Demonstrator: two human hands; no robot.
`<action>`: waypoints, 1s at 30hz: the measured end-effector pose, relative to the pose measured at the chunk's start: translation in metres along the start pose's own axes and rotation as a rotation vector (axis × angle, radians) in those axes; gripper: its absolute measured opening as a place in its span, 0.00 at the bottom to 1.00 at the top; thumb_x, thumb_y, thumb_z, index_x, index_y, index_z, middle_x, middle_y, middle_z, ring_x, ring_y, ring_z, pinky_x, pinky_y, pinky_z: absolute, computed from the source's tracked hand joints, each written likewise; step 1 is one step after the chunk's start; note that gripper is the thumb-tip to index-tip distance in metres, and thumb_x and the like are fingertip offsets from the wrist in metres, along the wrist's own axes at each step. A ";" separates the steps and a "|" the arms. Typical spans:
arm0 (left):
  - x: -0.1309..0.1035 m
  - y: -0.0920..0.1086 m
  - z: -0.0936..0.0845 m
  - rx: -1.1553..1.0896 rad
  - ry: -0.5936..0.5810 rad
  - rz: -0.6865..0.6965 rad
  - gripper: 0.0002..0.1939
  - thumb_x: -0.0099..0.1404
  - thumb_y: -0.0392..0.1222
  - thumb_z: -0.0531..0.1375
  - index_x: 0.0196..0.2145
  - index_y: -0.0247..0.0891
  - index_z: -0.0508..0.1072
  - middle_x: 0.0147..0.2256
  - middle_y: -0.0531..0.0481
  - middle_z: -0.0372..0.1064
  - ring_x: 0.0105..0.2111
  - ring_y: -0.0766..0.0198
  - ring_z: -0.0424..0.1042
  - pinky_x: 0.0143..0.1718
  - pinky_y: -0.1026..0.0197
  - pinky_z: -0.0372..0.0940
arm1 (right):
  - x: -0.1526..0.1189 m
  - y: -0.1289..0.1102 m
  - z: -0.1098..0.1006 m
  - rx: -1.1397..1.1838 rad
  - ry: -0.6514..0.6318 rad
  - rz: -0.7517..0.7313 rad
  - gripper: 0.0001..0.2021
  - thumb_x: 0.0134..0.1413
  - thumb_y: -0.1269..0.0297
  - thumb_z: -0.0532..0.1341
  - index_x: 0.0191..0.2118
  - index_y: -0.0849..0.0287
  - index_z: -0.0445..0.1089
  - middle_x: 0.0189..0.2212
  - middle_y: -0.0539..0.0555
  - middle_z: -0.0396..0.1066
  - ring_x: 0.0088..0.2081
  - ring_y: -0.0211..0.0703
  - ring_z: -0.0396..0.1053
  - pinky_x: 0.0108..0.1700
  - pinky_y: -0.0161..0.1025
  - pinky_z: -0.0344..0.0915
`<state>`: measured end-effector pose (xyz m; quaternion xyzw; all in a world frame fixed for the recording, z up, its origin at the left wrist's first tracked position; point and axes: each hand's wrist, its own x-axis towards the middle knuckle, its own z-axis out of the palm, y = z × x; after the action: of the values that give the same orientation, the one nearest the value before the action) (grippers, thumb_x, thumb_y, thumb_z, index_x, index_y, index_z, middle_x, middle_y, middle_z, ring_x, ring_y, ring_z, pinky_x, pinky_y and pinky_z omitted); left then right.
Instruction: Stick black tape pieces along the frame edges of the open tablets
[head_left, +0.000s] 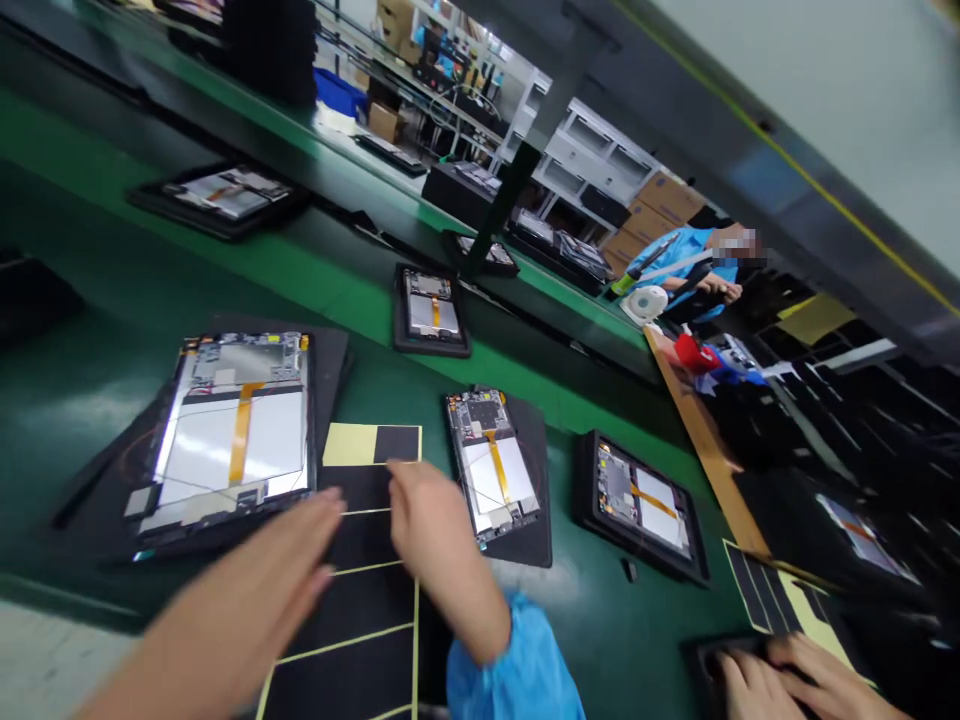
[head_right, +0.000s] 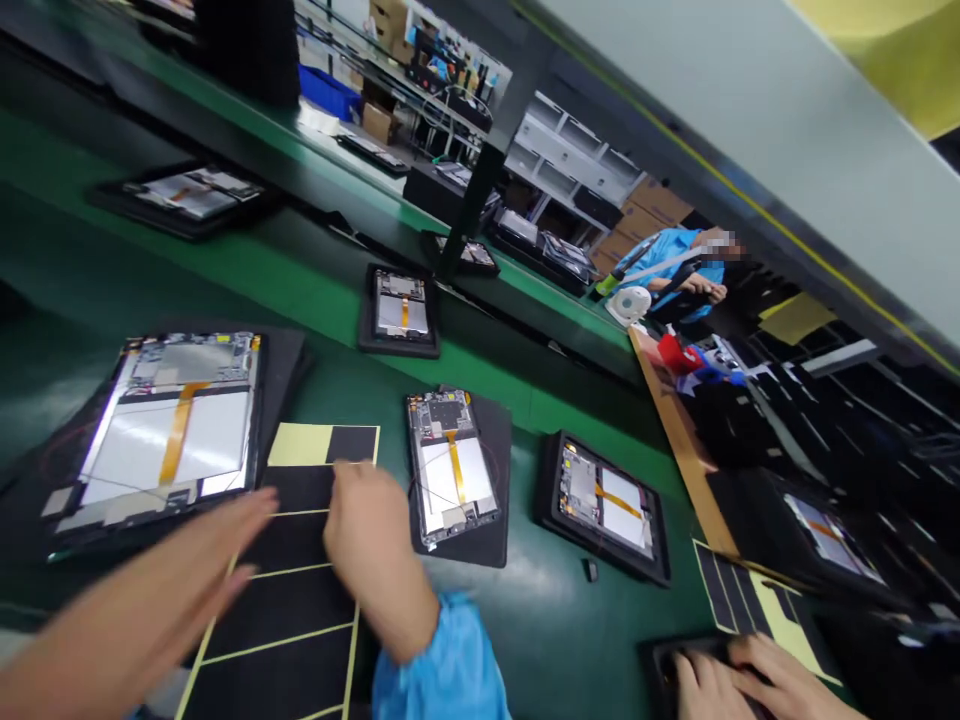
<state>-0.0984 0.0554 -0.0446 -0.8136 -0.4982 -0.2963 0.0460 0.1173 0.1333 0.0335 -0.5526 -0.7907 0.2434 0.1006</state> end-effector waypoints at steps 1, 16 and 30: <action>0.008 0.025 0.015 0.030 0.036 0.070 0.30 0.83 0.51 0.46 0.74 0.36 0.63 0.66 0.43 0.70 0.63 0.54 0.73 0.64 0.56 0.67 | 0.023 0.007 -0.008 -0.003 0.014 -0.021 0.20 0.70 0.75 0.56 0.60 0.63 0.78 0.52 0.66 0.81 0.53 0.56 0.79 0.59 0.52 0.75; 0.024 0.064 0.047 0.028 0.007 0.025 0.31 0.83 0.51 0.42 0.56 0.39 0.84 0.63 0.45 0.74 0.61 0.53 0.73 0.61 0.52 0.66 | 0.066 0.054 0.009 0.070 0.054 -0.222 0.14 0.69 0.74 0.61 0.49 0.56 0.83 0.42 0.55 0.78 0.44 0.43 0.77 0.49 0.38 0.73; 0.062 0.020 0.045 0.345 -0.435 0.065 0.39 0.70 0.61 0.65 0.61 0.20 0.78 0.61 0.19 0.70 0.62 0.30 0.73 0.67 0.33 0.64 | 0.066 0.055 0.011 0.068 0.072 -0.284 0.09 0.67 0.73 0.62 0.44 0.58 0.81 0.40 0.56 0.75 0.42 0.45 0.75 0.47 0.39 0.72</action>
<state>-0.0415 0.1104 -0.0448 -0.8536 -0.5133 -0.0239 0.0854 0.1336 0.2061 -0.0109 -0.4400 -0.8480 0.2335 0.1810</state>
